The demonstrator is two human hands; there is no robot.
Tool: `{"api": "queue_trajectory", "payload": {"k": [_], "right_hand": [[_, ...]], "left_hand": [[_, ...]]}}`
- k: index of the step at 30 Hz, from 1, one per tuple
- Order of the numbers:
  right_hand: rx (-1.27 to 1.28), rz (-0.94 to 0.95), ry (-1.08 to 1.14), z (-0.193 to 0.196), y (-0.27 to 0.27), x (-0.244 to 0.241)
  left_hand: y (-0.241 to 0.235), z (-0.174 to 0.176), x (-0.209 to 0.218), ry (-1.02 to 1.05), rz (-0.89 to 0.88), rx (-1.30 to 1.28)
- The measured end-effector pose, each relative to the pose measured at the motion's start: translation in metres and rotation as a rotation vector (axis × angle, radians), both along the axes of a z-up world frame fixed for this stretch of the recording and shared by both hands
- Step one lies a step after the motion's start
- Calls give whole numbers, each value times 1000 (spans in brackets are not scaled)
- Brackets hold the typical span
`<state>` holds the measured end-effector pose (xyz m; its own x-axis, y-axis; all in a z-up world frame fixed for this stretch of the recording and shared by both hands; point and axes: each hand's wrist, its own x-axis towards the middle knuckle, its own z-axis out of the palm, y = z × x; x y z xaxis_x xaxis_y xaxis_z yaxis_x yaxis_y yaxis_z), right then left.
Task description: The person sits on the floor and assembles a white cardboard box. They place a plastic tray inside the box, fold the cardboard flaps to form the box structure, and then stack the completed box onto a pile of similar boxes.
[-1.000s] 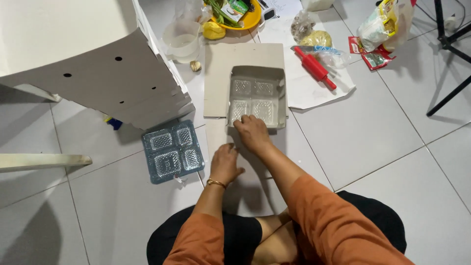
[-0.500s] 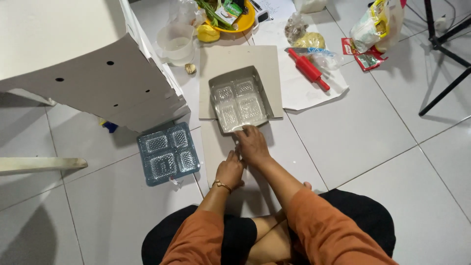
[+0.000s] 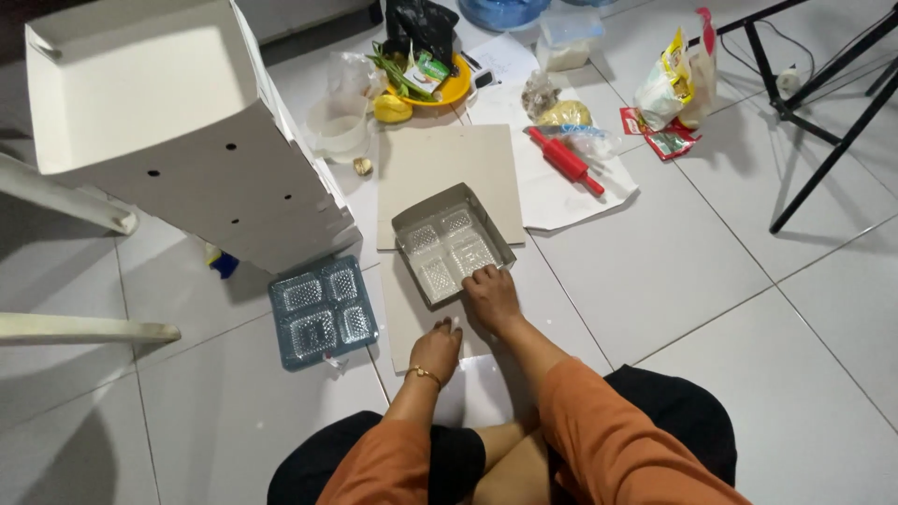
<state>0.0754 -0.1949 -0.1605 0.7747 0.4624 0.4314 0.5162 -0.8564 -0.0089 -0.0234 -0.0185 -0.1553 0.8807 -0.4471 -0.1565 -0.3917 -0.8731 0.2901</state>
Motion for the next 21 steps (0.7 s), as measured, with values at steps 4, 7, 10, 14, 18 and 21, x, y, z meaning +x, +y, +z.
{"api": "queue_trajectory", "payload": {"k": [4,7,10,14,18,21], "right_hand": [[22,-1,18,28,24,39],[0,-2,-73,29,44,63],[6,-28,-127,23,59,83],[-32,-43,33,50,66,83],[104,-78,27,64,66,56],[247,-16,203,63,54,12]], "left_hand": [[2,15,5,-34,-22,-11],[3,22,6,23,-26,-29],[5,36,13,82,-48,-14],[8,46,17,113,-56,-22],[8,63,19,156,-71,11],[5,63,20,189,-51,18]]}}
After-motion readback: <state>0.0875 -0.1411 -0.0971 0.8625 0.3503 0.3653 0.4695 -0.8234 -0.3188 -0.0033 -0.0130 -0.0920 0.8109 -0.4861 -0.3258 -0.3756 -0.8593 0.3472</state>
